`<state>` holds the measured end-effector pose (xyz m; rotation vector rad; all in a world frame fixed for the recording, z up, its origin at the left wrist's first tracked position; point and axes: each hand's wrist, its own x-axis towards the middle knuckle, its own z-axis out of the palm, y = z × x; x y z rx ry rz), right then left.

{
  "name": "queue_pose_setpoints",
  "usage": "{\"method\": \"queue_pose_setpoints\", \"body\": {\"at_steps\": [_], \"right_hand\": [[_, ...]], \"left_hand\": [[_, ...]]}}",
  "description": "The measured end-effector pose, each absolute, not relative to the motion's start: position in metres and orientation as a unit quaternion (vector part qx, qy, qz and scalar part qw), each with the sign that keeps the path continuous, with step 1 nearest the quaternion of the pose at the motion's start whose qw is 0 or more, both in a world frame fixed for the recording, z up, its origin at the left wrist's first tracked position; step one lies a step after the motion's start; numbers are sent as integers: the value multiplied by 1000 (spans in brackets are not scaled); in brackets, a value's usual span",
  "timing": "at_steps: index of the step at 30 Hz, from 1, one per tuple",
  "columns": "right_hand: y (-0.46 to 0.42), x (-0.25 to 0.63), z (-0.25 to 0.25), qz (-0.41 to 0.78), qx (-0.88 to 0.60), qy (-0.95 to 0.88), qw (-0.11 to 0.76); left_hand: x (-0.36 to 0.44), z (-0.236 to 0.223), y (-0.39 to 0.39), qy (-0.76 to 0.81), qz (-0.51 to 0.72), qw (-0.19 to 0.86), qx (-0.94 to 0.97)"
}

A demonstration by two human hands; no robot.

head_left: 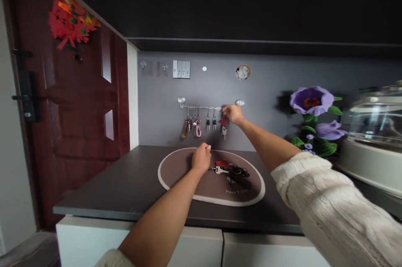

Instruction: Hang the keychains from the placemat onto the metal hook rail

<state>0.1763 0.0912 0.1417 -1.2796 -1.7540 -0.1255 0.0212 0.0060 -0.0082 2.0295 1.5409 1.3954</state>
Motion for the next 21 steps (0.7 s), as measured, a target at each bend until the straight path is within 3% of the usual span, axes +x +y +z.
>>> {"method": "queue_pose_setpoints", "body": {"at_steps": [14,21], "right_hand": [[87,178,140,-186,-534,-759,324],[76,177,132,-196,-517,-767,325]], "left_hand": [[21,-7,4,529,475,126,692],[20,-8,5,518,483,137,692]]}}
